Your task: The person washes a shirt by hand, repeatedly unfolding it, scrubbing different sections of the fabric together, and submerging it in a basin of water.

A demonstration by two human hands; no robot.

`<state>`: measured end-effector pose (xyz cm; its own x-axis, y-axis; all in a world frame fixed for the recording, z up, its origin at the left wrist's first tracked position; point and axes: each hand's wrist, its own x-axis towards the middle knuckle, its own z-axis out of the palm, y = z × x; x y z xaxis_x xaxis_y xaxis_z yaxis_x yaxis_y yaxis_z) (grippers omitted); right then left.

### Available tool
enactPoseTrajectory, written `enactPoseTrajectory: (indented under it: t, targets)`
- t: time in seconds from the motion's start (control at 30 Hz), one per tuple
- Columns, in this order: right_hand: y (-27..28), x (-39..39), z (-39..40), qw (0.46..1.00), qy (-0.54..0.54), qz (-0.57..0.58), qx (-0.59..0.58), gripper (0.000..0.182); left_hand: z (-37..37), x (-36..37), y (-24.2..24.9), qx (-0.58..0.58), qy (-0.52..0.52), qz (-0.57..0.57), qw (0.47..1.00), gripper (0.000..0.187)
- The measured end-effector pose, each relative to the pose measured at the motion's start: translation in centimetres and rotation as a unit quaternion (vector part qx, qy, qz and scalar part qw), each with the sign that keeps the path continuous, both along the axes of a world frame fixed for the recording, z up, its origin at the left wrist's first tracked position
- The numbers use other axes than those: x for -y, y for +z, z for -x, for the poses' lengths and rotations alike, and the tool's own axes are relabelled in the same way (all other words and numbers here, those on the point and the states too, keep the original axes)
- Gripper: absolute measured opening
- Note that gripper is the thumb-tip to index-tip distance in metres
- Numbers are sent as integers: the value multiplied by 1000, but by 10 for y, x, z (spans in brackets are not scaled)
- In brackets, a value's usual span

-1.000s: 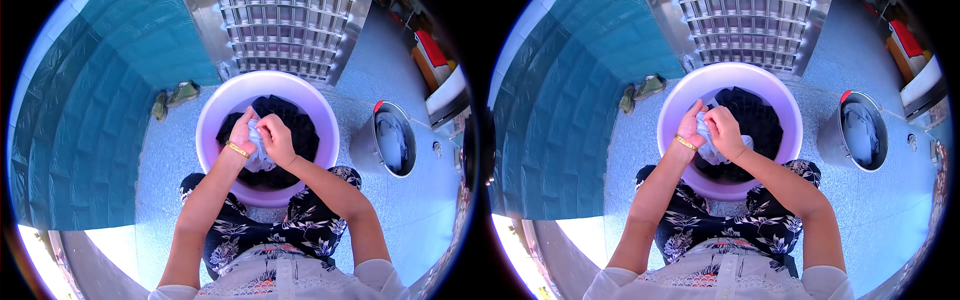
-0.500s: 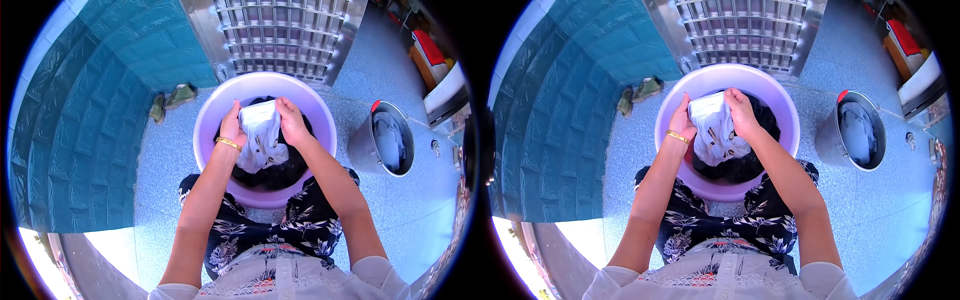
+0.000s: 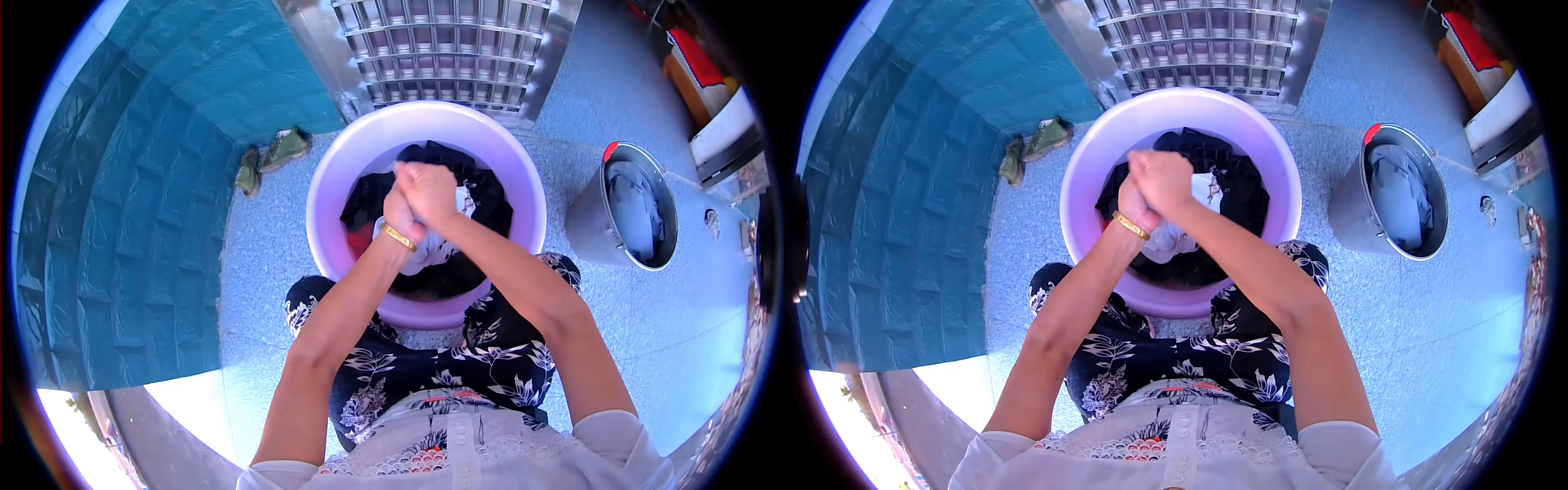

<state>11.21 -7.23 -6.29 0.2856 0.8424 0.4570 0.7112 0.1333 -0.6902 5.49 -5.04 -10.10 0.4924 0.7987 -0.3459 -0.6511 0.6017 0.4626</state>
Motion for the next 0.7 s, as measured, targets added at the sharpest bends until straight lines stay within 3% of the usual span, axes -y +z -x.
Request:
enactPoseTrajectory:
  t: [0.03,0.1,0.13,0.17,0.2,0.23,0.3,0.37,0.43,0.47,0.5,0.53,0.57,0.6,0.63,0.7]
  targets:
    - [7,9,15,998,38,-48,-1,33,9,-21,-49,251,-62,-231,938,31]
    - [16,28,36,968,72,-210,120,29,32,-58,-37,298,-287,-200,888,32]
    - [11,18,28,949,63,-282,125,29,26,-52,-35,306,-212,-208,904,27]
    - [4,7,14,950,62,-280,125,29,22,-39,-35,306,-213,-205,905,27]
    - [-2,-7,-7,987,45,-141,61,30,11,-8,9,116,-111,-97,982,24]
    - [-5,-15,-22,1000,25,2,-5,31,3,9,33,-83,-2,17,996,23]
    - [-4,-18,-32,998,-49,48,-3,32,3,8,22,-89,-11,17,996,21]
    - [-4,-11,-18,998,-46,40,5,31,4,1,12,-51,-6,7,999,21]
    - [-6,-2,10,998,25,-53,-10,29,10,-18,-4,-59,39,12,997,22]
    - [6,18,26,992,82,-75,55,28,25,-50,-38,167,-137,-116,969,23]
    - [27,35,36,979,137,-97,119,27,29,-60,-33,377,-299,-235,845,23]
    - [42,34,34,953,126,-247,122,27,26,-62,-32,376,-319,-248,834,22]
    - [28,22,25,954,127,-245,120,27,24,-51,-37,375,-318,-246,835,22]
    - [4,2,5,985,95,-140,36,26,13,-14,6,156,-163,-125,966,22]
    - [-8,-15,-15,996,61,-36,-48,26,5,5,31,-79,8,7,997,21]
    - [-2,-24,-38,998,-35,30,-42,28,5,6,26,-88,-14,-2,996,21]
